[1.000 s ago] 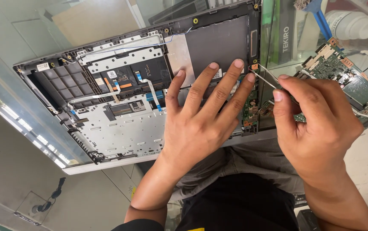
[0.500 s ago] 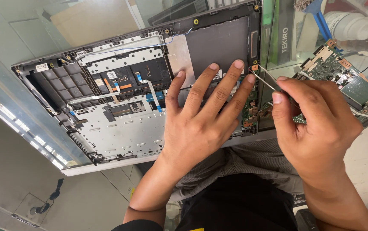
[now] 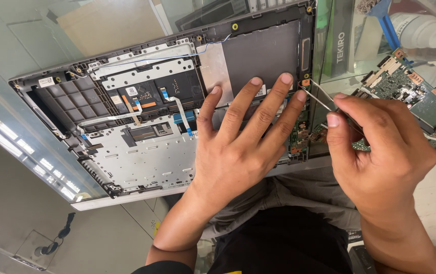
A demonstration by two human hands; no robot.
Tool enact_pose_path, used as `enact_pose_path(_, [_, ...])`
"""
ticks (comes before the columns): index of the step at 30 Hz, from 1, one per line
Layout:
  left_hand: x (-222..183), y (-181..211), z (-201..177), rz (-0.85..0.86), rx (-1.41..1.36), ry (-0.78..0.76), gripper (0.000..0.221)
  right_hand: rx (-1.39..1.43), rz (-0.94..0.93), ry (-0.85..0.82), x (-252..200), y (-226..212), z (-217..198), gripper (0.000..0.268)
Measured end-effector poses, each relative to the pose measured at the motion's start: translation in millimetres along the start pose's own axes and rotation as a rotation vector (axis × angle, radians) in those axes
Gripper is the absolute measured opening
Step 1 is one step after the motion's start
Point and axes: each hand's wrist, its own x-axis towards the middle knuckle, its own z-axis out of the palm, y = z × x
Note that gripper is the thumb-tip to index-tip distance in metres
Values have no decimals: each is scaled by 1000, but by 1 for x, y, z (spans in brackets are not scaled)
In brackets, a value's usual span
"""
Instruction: Repairing a laptop by connecting internal ribbon cables and components
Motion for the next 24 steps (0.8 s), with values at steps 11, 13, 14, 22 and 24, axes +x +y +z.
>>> enact_pose_path(11, [-1, -1, 0, 1, -6, -18, 32, -24, 14, 8, 1, -3, 1, 9])
enact_pose_path(13, [-1, -1, -1, 2, -11, -18, 32, -22, 16, 14, 1, -3, 2, 9])
enact_pose_path(14, [-1, -1, -1, 4, -11, -21, 32, -38, 21, 30, 0, -2, 2, 9])
enact_pose_path(22, [0, -1, -1, 3, -1, -18, 32, -11, 47, 28, -5, 1, -3, 13])
enact_pose_path(24, [0, -1, -1, 7, -6, -30, 33, -13, 47, 34, -7, 1, -4, 13])
